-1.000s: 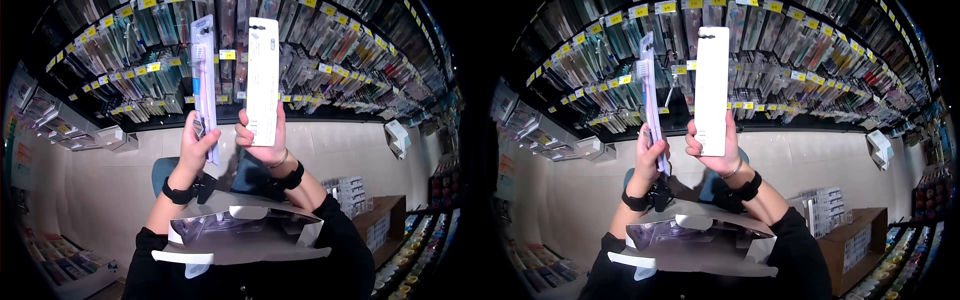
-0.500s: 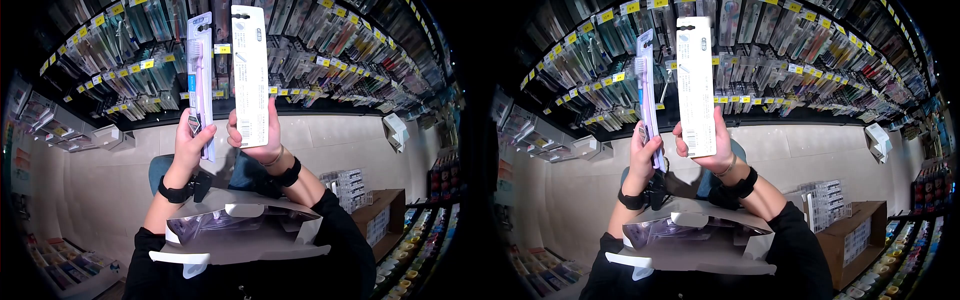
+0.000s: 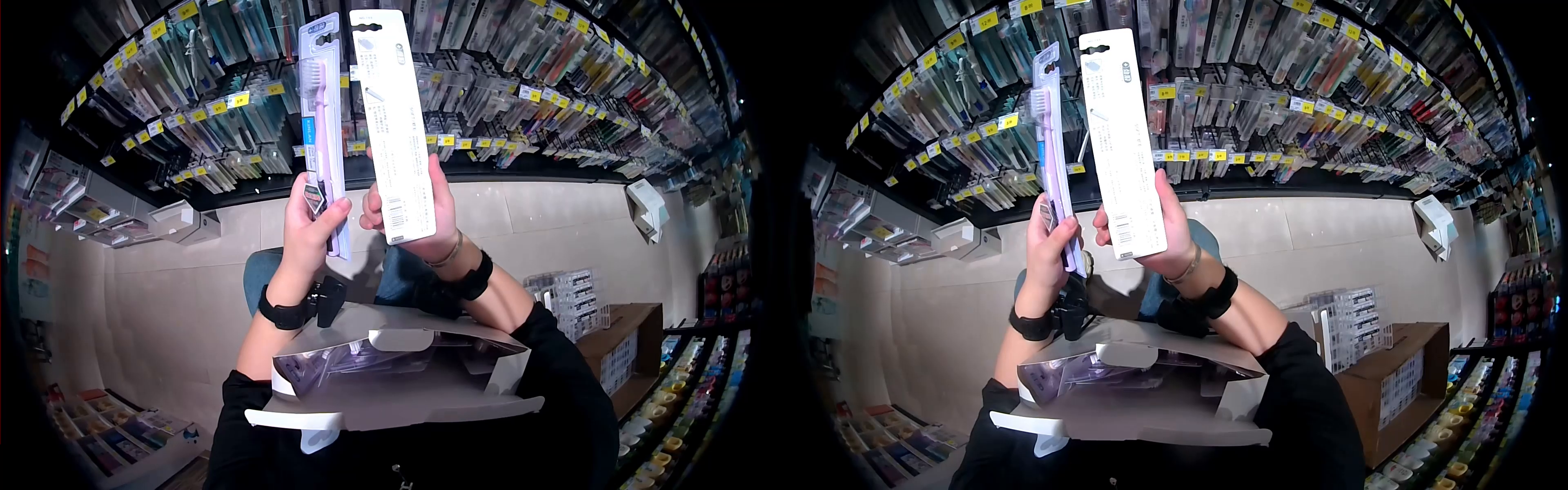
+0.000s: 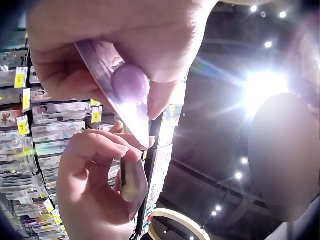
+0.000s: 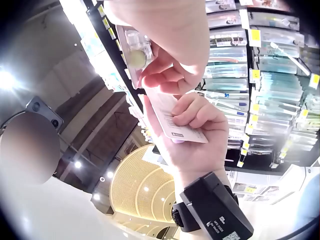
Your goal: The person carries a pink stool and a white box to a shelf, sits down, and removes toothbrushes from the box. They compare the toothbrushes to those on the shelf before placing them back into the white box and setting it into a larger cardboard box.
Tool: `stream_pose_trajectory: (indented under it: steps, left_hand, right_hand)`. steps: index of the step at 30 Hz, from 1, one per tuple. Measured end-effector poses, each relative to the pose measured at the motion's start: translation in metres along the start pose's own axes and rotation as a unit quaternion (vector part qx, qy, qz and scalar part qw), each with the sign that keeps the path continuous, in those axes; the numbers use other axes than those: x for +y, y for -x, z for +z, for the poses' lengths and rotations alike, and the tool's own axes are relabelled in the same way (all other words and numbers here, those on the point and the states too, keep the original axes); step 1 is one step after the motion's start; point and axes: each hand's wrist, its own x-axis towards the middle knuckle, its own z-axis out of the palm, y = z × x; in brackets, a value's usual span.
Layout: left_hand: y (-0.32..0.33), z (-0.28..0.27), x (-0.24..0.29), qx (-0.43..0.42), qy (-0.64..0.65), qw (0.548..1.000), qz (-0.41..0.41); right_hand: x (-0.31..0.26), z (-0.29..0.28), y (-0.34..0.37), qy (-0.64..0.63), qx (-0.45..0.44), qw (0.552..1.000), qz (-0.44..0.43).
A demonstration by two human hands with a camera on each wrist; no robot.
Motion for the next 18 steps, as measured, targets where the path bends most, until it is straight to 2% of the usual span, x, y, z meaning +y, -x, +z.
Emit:
stream_pose_trajectory:
  steps: [2, 5, 8, 11, 14, 18]
  left_hand:
    - [0.0, -0.001, 0.0, 0.002, 0.007, 1.0, 0.002]
    - [-0.002, -0.006, -0.004, 0.008, 0.009, 1.0, -0.003]
    - [-0.003, -0.007, -0.005, 0.012, 0.003, 1.0, 0.002]
    - [-0.003, -0.007, -0.003, 0.014, 0.012, 1.0, -0.002]
    - [-0.005, -0.009, -0.003, 0.02, 0.005, 1.0, -0.007]
    - [-0.01, -0.012, -0.008, 0.026, 0.008, 1.0, -0.013]
  right_hand:
    - [0.0, -0.001, -0.001, 0.009, -0.006, 1.0, -0.001]
    - [0.009, -0.014, -0.006, -0.091, -0.083, 0.992, -0.024]
    - [0.01, -0.014, -0.008, -0.089, -0.069, 0.994, -0.016]
    - [0.011, -0.013, -0.009, -0.014, -0.027, 1.0, 0.006]
    - [0.012, -0.019, -0.012, -0.05, -0.061, 0.997, 0.004]
    - [0.014, -0.022, -0.016, -0.041, -0.044, 0.998, 0.01]
